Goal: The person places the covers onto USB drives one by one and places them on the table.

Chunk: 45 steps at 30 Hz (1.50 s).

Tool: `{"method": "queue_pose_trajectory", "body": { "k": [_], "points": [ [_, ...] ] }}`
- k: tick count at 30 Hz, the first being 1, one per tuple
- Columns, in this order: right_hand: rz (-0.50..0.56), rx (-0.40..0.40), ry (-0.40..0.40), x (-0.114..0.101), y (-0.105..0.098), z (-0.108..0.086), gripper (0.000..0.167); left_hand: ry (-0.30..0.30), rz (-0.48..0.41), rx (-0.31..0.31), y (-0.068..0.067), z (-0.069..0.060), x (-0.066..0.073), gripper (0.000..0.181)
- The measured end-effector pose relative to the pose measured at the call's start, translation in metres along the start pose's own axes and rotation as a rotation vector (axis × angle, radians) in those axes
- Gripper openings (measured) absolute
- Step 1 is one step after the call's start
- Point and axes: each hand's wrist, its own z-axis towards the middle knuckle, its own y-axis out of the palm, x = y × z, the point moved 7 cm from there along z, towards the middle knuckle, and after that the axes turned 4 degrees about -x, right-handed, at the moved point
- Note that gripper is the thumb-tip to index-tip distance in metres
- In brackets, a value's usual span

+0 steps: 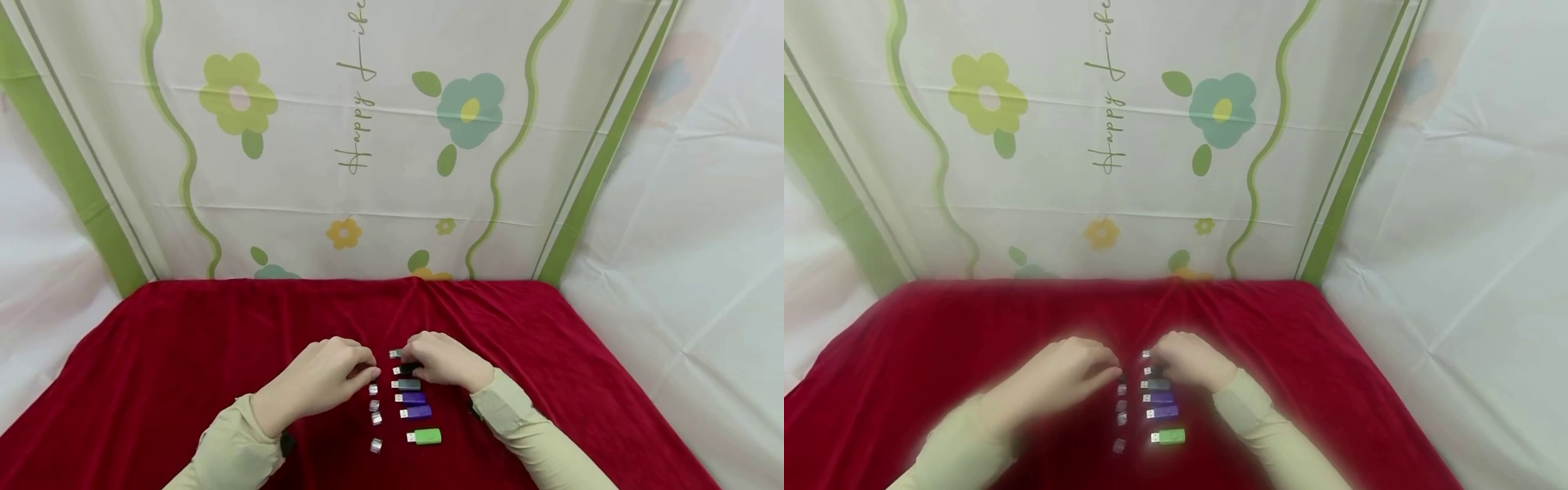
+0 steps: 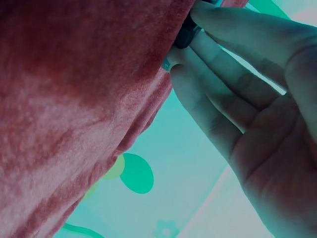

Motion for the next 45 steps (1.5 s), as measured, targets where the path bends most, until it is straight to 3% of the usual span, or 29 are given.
{"method": "queue_pose_trajectory", "body": {
  "k": [13,20,24,27,33,41,45],
  "points": [
    [-0.123,0.029,0.014,-0.001,-0.002,-0.002,0.031,0.000,0.017,-0.002,0.003,0.001,-0.003,0.011],
    [0.023,0.042,0.035,-0.008,-0.032,-0.009,0.014,-0.043,0.006,-0.038,0.005,0.001,-0.010,0.007],
    [0.066,0.091,0.033,-0.013,-0.056,-0.017,0.016,-0.069,0.017,-0.054,0.007,0.002,-0.018,0.007],
    [0.046,0.122,0.034,-0.015,-0.070,-0.022,0.019,-0.081,0.057,-0.084,0.014,0.007,-0.026,0.007],
    [-0.008,0.153,0.038,-0.017,-0.083,-0.026,0.018,-0.040,0.180,-0.139,0.032,0.026,-0.036,0.008],
    [-0.033,0.188,0.010,-0.022,-0.085,-0.027,0.017,0.048,0.365,-0.234,0.058,0.044,-0.031,0.013],
    [-0.041,0.210,-0.006,-0.025,-0.089,-0.028,0.019,0.047,0.397,-0.255,0.063,0.047,-0.028,0.014]
  ]
}}
